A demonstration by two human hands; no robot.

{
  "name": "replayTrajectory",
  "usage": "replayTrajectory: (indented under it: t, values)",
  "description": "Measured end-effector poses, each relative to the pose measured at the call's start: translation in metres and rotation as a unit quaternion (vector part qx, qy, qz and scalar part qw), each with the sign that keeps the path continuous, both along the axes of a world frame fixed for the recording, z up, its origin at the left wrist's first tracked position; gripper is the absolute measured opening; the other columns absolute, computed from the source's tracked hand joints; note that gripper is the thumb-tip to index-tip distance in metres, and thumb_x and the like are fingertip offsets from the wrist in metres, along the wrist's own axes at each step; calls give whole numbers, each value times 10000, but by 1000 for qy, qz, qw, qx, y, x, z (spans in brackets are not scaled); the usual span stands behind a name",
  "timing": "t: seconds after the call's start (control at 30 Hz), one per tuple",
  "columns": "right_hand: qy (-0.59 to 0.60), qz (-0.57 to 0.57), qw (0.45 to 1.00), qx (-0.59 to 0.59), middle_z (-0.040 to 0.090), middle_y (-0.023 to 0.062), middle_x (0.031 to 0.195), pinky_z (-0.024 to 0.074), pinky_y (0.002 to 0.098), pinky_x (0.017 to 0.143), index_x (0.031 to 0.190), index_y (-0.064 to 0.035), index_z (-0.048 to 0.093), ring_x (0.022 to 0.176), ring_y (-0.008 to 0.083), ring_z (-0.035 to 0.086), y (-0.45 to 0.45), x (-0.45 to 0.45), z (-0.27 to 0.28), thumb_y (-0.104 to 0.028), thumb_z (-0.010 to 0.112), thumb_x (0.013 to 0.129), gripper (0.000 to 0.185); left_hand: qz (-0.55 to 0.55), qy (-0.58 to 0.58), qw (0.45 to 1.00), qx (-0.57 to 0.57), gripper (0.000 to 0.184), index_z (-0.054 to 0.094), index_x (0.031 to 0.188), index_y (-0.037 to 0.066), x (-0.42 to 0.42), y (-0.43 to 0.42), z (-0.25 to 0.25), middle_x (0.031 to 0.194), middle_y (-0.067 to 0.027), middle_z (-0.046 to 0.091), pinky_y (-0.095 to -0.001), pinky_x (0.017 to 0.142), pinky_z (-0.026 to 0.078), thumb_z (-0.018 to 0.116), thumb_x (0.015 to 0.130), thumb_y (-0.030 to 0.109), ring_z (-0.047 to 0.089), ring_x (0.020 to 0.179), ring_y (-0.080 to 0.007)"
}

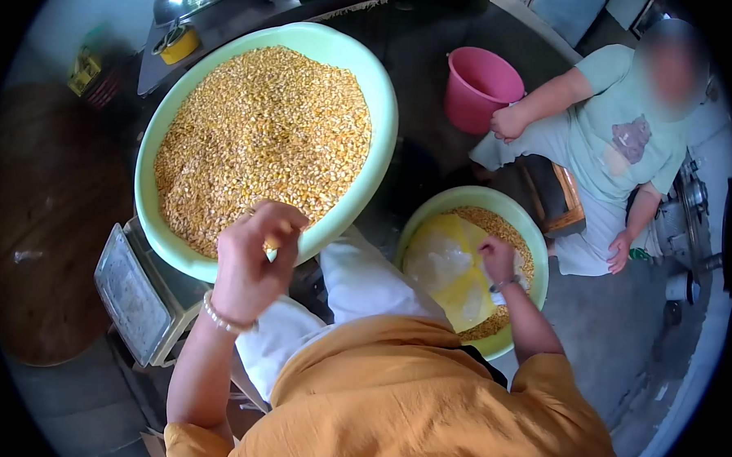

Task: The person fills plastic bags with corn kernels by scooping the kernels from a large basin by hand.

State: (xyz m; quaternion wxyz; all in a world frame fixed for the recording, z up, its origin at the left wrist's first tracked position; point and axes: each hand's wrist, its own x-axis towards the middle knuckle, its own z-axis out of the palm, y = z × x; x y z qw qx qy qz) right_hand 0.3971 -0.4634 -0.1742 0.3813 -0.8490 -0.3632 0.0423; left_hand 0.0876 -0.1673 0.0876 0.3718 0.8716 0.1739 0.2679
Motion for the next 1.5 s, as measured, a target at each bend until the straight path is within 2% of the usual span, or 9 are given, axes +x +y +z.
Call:
replayTrajectory:
  t: [0.07, 0.43, 0.6, 0.73, 0.87, 1.07, 1.27, 1.4, 1.5]
  values:
    - [40, 24, 997, -62, 645, 116, 736, 497, 331, 608, 805, -74, 653, 675, 264, 633, 10, -22, -7, -26, 601, 705, 123, 58, -25, 970, -236, 75, 592, 875, 4, 0, 18, -39, 758, -15, 588, -205, 539, 462, 527, 844, -14, 543, 568, -77]
    - [74, -22, 937, -340, 648, 186, 825, 491, 408, 736, 885, -57, 669, 817, 332, 627, 29, -4, -36, -184, 686, 727, 203, 194, -92, 900, -378, 88, 590, 923, -17, -19, 62, -105, 747, -57, 602, -193, 412, 412, 564, 854, 31, 511, 483, -69]
    - [270, 34, 958, -91, 653, 93, 775, 502, 323, 697, 823, -33, 649, 761, 210, 641, 21, 31, -20, -130, 630, 780, 108, 179, -92, 912, -357, 77, 583, 918, -9, -21, 61, -106, 731, -48, 592, -190, 411, 402, 538, 871, 31, 498, 478, -63]
    - [498, -73, 842, 194, 615, 2, 778, 507, 292, 673, 861, -77, 590, 672, 124, 586, 27, 37, 23, -113, 556, 866, 49, 159, -64, 927, -334, 75, 591, 909, -20, -19, 57, -104, 722, -46, 591, -189, 412, 402, 539, 865, 12, 498, 481, -61]
    - [488, -170, 805, 291, 546, 4, 693, 508, 316, 590, 907, -105, 536, 551, 121, 530, 53, 28, 77, -187, 526, 917, 83, 158, -60, 927, -335, 78, 591, 909, -22, -19, 56, -106, 714, -48, 596, -196, 407, 404, 545, 860, 18, 500, 473, -63]
    - [524, 7, 781, 339, 497, 53, 590, 459, 337, 483, 907, -74, 520, 464, 176, 493, 82, 15, 126, -177, 502, 927, 107, 177, -84, 944, -265, 90, 600, 909, -8, -15, 46, -105, 724, -23, 602, -212, 506, 467, 585, 828, 27, 538, 566, -53]
    - [564, 181, 738, 324, 484, 36, 561, 435, 346, 453, 883, -68, 532, 424, 172, 477, 113, -29, 173, -210, 485, 933, 158, 16, -69, 997, 39, 457, 576, 1059, 32, 24, -8, -51, 1106, -145, 600, -362, 837, 482, 758, 641, 59, 585, 999, -300]
    - [582, 329, 679, 303, 503, 57, 550, 454, 342, 449, 783, -55, 496, 437, 178, 509, 131, -65, 213, -224, 471, 952, 240, -40, -86, 995, 30, 684, 487, 1227, 37, 56, -24, -34, 1268, -182, 504, -396, 968, 410, 803, 628, 130, 490, 1172, -342]
    - [586, 335, 667, 315, 495, 56, 537, 451, 338, 428, 766, -55, 482, 423, 173, 504, 144, -81, 229, -245, 460, 958, 271, -93, -27, 987, -125, 411, 558, 1126, -3, 57, -28, -42, 1019, -148, 622, -327, 817, 473, 711, 766, 124, 604, 934, -252]
